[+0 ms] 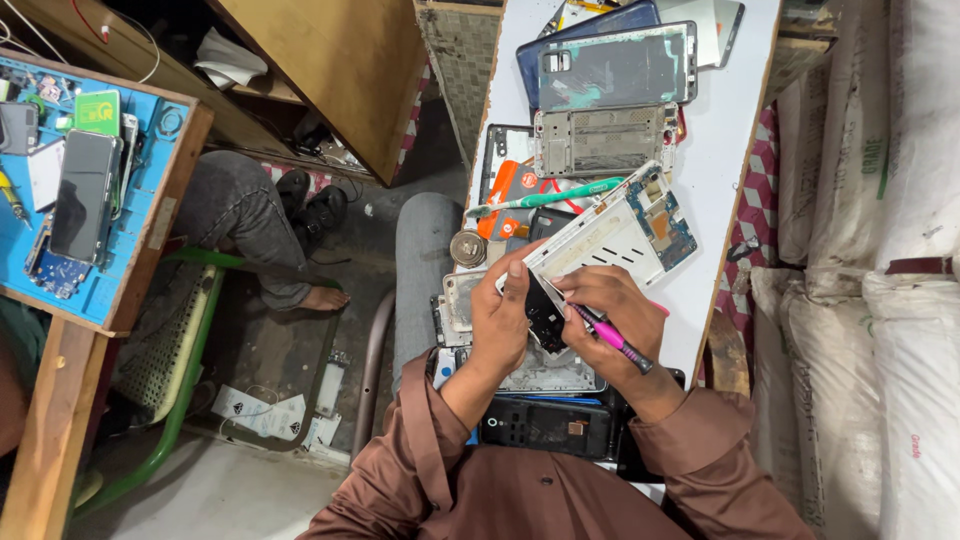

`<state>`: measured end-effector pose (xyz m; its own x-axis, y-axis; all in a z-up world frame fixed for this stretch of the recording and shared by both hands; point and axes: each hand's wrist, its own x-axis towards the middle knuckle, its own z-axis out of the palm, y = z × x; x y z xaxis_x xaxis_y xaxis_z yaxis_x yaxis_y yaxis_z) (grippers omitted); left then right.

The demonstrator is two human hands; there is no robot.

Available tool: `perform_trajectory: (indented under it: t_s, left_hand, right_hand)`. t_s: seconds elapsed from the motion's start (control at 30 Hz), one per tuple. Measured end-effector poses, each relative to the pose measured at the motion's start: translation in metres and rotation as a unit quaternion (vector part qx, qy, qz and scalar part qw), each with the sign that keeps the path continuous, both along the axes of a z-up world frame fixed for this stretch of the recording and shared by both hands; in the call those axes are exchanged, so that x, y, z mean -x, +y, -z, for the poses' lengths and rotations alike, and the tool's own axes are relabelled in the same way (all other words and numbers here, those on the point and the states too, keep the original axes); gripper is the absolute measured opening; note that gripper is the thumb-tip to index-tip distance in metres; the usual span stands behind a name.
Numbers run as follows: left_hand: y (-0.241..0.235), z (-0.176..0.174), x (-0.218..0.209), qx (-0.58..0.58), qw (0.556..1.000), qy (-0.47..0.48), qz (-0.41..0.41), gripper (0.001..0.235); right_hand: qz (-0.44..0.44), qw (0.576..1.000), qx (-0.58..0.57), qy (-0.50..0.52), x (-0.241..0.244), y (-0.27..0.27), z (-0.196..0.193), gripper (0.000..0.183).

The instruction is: The person uses a pink-handled screwdriver to scrape adhesive or residue from the interior metal frame of a disassembled mobile phone. The person holds the frame in one hand and scrapes the surface with the tool in the other, working on the same unit for the duration of the clip.

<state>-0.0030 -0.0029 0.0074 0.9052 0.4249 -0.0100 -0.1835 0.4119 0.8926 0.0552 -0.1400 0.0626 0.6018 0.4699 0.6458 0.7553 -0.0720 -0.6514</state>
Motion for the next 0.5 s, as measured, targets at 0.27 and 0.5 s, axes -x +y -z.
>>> perform_trajectory:
  t_s: [0.27, 0.5]
  left_hand:
    - [0.0, 0.009, 0.002, -0.088, 0.995, 0.03, -0.037, 0.047]
    - [0.0, 0.011, 0.001, -0.121, 0.99, 0.045, -0.056, 0.046]
  right_hand:
    - [0.006, 1.0, 0.002, -0.004, 0.002, 0.002, 0.001, 0.028]
    - [0.009, 1.0, 0.003, 0.009, 0.001, 0.001, 0.005, 0.027]
